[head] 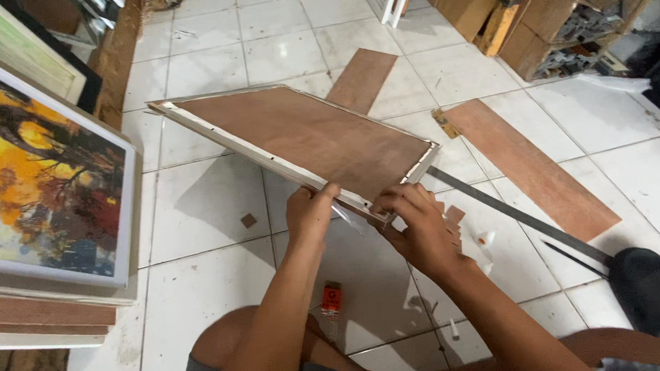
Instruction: The person applies adhesive and places small wooden spacers into the corners of a frame backboard while sitting on the floor, then flips the framed artwork over.
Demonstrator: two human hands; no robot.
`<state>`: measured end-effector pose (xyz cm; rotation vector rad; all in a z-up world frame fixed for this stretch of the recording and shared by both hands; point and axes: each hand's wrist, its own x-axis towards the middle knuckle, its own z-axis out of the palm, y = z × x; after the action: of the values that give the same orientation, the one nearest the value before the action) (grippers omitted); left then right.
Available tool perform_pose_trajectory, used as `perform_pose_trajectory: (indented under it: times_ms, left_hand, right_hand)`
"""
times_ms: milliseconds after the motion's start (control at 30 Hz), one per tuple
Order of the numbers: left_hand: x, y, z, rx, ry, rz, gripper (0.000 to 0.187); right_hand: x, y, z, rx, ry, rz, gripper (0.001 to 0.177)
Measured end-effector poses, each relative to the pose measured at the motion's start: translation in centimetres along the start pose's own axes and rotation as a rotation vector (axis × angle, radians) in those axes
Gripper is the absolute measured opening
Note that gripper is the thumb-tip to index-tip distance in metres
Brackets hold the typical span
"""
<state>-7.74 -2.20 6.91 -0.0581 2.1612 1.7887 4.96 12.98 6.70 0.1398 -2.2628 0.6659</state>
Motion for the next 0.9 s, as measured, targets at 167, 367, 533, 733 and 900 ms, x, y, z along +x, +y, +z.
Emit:
perform_pose_trajectory:
  times_ms: [167,367,533,733,900]
  left_hand:
    - [-0.6,-0.1,0.7,-0.012,0.024,0.023,0.05]
    - [1.0,-2.6,1.4,-0.046,0.056,0.005,0.038]
    - [0.7,-2.9,1.9,-0.053,0.045,0.005,0.037]
    - [0.0,-3.0,3.0,-0.062,0.061,-0.032,0.036]
    - [-0.9,-2.3,3.3,-0.079,0.06,-0.051,0.039]
  right_hand:
    - [-0.4,0.2,-0.2,-0.006,-0.028,0.081,0.029]
    - [-0.4,-1.2,-1.0,-0.085,-0.037,0.093,0.04]
    - [-2.7,0.8,-1.1,-0.154,0.061,0.086,0.042]
    - [-4.1,1.9,-1.2,-0.201,0.153,0.055,0.034]
    - [-5.2,2.2,-0.9,-0.171,0.208,0.073,0.044]
